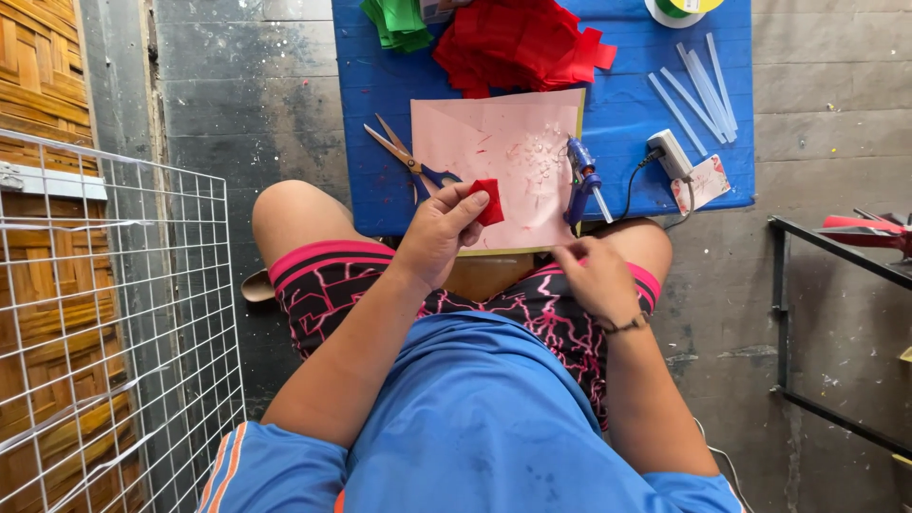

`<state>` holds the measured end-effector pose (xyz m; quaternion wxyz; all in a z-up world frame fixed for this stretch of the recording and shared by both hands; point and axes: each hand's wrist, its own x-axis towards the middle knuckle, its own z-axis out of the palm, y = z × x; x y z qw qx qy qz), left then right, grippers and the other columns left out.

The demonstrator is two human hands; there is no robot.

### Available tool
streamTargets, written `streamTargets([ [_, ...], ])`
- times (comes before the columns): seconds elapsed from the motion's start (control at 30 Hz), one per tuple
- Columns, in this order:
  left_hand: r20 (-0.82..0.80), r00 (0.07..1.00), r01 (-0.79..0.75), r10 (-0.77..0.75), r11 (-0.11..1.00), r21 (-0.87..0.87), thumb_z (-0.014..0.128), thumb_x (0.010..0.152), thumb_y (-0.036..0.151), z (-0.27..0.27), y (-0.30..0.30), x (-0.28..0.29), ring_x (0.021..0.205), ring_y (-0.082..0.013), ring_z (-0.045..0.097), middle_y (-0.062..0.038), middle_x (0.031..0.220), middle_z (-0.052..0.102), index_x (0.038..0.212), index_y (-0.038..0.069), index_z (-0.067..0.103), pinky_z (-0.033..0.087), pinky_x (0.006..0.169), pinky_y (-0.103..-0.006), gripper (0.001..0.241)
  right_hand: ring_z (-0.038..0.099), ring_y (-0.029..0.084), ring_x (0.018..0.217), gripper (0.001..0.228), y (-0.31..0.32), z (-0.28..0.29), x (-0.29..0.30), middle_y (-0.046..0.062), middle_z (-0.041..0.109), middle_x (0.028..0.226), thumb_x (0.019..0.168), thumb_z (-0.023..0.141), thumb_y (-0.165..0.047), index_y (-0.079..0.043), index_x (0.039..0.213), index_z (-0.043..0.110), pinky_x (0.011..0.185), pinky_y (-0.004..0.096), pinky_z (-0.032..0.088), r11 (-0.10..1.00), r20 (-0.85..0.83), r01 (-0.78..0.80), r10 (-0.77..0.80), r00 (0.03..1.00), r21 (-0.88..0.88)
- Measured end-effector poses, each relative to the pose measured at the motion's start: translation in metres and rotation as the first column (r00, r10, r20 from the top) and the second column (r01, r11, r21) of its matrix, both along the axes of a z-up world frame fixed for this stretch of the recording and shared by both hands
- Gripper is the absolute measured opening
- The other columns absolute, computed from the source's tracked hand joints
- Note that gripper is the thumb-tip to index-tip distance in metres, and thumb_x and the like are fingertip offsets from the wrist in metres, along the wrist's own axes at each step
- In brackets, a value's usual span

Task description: The person assembles a paper flower by using a glue gun to apply adhesive to small red paper pieces and then cutting and folding them into a flower shape.

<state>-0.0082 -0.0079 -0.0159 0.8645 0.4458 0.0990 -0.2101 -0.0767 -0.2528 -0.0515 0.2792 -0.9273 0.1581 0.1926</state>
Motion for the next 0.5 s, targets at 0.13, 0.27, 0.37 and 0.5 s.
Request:
streamTargets([
  [0.13, -0.022, 1.0, -0.022, 0.021, 0.999, -0.04, 0.073, 0.098, 0.014, -0.006, -0.018, -0.01, 0.062, -0.0057, 0.054, -0.004, 0.074, 0.061, 0.114, 0.003, 0.071, 0.043, 0.055, -0.0158, 0.02, 0.07, 0.026, 0.095, 0.025, 0.03, 0.022, -0.004, 0.017, 0.073, 0.094, 0.1, 0.067, -0.028, -0.009, 0.113, 0.075, 0.082, 0.041, 0.055, 0.887, 0.243, -0.002, -0.124, 0.962, 0.461],
  [0.27, -0.008, 1.0, -0.031, 0.03, 0.998, -0.052, 0.073, 0.098, 0.017, -0.005, -0.023, -0.017, 0.063, -0.0056, 0.052, -0.002, 0.073, 0.059, 0.114, 0.005, 0.072, 0.042, 0.055, -0.0152, 0.019, 0.065, 0.014, 0.085, 0.033, 0.06, 0.04, 0.008, 0.01, 0.069, 0.095, 0.097, 0.072, -0.023, -0.002, 0.121, 0.069, 0.075, 0.029, 0.056, 0.658, 0.323, -0.036, -0.321, 0.891, 0.752],
  [0.37, 0.025, 0.999, -0.044, 0.045, 0.999, -0.031, 0.073, 0.099, 0.017, 0.002, -0.02, -0.02, 0.063, -0.0055, 0.05, -0.002, 0.074, 0.058, 0.115, 0.005, 0.073, 0.043, 0.055, -0.0159, 0.02, 0.063, 0.012, 0.075, 0.023, 0.072, 0.045, 0.015, 0.009, 0.069, 0.08, 0.096, 0.075, -0.02, -0.001, 0.108, 0.072, 0.07, 0.026, 0.054, 0.681, 0.38, -0.053, -0.339, 0.861, 0.73],
  [0.5, 0.095, 0.994, -0.057, 0.055, 0.998, 0.019, 0.072, 0.099, 0.016, -0.003, -0.024, -0.026, 0.066, -0.0058, 0.051, -0.004, 0.078, 0.059, 0.117, 0.003, 0.073, 0.043, 0.058, -0.0169, 0.021, 0.057, 0.01, 0.068, 0.013, 0.076, 0.041, 0.019, 0.009, 0.065, 0.074, 0.097, 0.074, -0.012, 0.0, 0.092, 0.071, 0.063, 0.022, 0.046, 0.626, 0.426, -0.101, -0.396, 0.814, 0.773],
])
